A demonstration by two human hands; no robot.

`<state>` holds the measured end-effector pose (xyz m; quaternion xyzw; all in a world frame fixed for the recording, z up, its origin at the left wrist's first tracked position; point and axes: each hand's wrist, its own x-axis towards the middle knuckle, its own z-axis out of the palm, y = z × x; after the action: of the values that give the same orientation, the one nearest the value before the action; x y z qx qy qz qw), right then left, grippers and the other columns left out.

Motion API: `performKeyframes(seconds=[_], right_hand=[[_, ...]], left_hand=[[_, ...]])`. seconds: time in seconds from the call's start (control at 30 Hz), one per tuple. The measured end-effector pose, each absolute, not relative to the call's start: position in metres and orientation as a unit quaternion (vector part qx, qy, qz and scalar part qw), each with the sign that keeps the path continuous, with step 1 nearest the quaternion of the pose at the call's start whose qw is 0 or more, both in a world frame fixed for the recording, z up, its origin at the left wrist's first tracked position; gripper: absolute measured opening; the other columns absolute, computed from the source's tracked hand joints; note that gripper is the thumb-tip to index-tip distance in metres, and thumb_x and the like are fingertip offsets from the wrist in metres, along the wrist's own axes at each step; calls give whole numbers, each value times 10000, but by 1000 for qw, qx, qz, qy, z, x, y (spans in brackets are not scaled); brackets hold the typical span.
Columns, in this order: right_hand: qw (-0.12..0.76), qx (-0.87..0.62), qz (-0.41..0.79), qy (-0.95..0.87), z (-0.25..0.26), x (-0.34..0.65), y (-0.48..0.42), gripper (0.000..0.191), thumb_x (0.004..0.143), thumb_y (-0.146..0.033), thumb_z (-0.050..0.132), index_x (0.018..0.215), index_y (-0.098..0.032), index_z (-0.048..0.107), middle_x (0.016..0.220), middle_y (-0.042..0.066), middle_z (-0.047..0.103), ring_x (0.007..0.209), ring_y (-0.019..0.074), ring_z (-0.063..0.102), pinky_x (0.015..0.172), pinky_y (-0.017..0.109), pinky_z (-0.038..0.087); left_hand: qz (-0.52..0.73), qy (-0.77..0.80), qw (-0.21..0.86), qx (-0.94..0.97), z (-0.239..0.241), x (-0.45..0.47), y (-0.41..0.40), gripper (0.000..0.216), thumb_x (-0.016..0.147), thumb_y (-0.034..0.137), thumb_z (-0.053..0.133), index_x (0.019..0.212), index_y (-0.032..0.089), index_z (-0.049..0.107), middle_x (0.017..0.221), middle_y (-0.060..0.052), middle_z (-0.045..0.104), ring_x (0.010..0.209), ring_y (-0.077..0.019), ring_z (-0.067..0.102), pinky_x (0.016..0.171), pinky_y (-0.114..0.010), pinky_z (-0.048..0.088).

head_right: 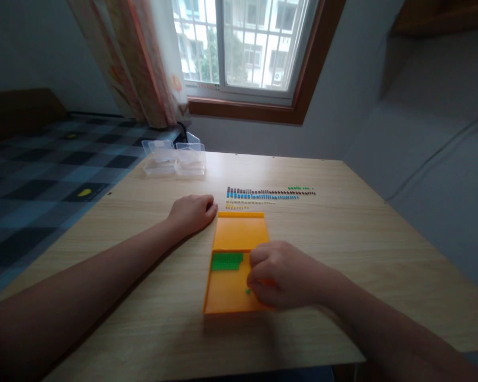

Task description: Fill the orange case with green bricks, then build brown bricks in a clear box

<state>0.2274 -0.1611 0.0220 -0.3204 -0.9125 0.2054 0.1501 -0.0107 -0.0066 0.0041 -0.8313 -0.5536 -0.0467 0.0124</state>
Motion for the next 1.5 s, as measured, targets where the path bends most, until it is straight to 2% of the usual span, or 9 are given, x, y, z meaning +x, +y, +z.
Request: performKeyframes(seconds=[0.33, 0.6, 1.5], right_hand=[[110, -281, 174, -937, 24, 227, -162, 219, 959, -211, 548, 892, -207, 755, 775, 24, 611, 710, 149, 538, 674, 300, 393], [140, -350, 95, -921, 18, 228, -158, 279, 1028, -252, 507, 948, -210, 771, 786, 40, 647, 705, 155, 531, 672, 311, 369], [135, -392, 112, -903, 11, 224, -157, 262, 1028, -252, 525, 974, -210, 777, 786, 33, 659, 692, 142, 564, 659, 284, 375]], left_hand=[[-48, -555, 18, -830, 5, -10, -8, 398, 950, 444, 404, 954, 228, 737, 983, -116, 778, 881, -302, 721, 688, -354, 483], [-47, -557, 10, -829, 6, -10, -8, 396, 946, 445, 405, 963, 226, 735, 1000, -126, 778, 903, -319, 720, 702, -375, 487], [-44, -556, 7, -830, 5, -10, -8, 397, 951, 449, 410, 993, 236, 742, 1004, -114, 779, 906, -299, 718, 720, -359, 489]])
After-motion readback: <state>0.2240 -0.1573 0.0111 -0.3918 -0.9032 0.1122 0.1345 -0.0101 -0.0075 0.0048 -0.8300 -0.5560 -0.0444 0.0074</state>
